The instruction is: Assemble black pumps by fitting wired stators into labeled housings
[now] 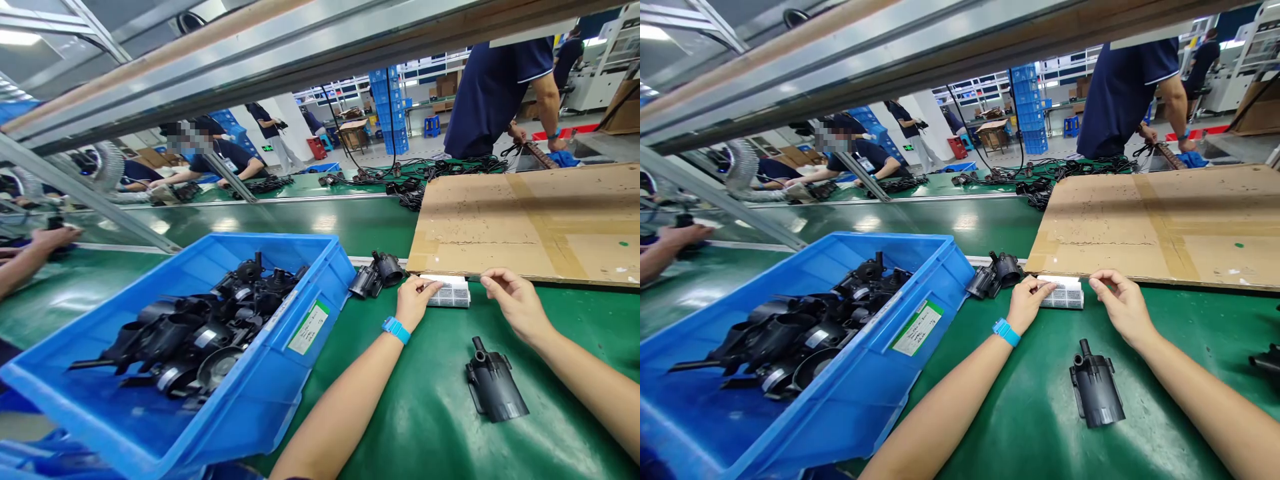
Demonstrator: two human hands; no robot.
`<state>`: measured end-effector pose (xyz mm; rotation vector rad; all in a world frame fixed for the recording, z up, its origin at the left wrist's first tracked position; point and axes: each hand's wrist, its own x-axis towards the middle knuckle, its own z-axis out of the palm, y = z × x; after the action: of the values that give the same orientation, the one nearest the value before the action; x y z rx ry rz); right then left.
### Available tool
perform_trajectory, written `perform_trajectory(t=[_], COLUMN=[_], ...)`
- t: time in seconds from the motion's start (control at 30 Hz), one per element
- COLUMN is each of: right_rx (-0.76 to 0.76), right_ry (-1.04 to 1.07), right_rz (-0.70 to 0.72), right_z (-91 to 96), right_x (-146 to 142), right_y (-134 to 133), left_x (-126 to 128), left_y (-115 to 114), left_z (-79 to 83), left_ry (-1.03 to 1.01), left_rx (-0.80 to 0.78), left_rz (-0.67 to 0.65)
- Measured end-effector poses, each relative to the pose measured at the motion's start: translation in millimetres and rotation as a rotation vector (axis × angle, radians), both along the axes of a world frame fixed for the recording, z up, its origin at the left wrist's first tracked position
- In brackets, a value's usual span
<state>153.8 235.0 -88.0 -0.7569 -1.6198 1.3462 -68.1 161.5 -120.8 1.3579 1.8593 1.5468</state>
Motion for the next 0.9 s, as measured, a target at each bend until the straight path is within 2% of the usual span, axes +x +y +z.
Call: perform_trajectory(t=[0.13, 0.2, 0.27, 0.33, 0.4, 0.5, 0.57, 0.7, 0.9], right_rx=[-0.167, -0.274, -0.422, -0.577, -0.686, -0.770, -0.797, -0.811, -0.814], right_ry=[-0.042, -0.051, -0.034, -0.015, -0.018, -0.040, -0.051, -0.081, -0.102], right_rz=[0.065, 0.096, 0.133, 0.187, 0.247, 0.303, 0.322, 0.318, 0.294], right_z=[18.2, 26.7, 32.5, 34.3, 32.9, 28.4, 25.8, 23.9, 26.1], right_x=[50, 73, 89, 97, 99, 95, 91, 87, 86], right_y=[-27, -44, -59, -72, -81, -89, -91, -92, -92], left_x=[4, 9, 20, 36, 54, 77, 85, 88, 85], left_y=[-4, -15, -35, -61, -86, -110, -114, -109, -110], left_z=[9.5, 17.4, 25.1, 30.3, 31.5, 27.2, 22.7, 16.6, 18.1], left_ry=[0.037, 0.047, 0.076, 0.150, 0.234, 0.266, 0.254, 0.241, 0.251], left_rx=[0.053, 0.091, 0.147, 0.244, 0.323, 0.291, 0.266, 0.283, 0.224], left_rz=[0.096, 0.177, 0.200, 0.094, -0.113, -0.401, -0.505, -0.571, -0.615])
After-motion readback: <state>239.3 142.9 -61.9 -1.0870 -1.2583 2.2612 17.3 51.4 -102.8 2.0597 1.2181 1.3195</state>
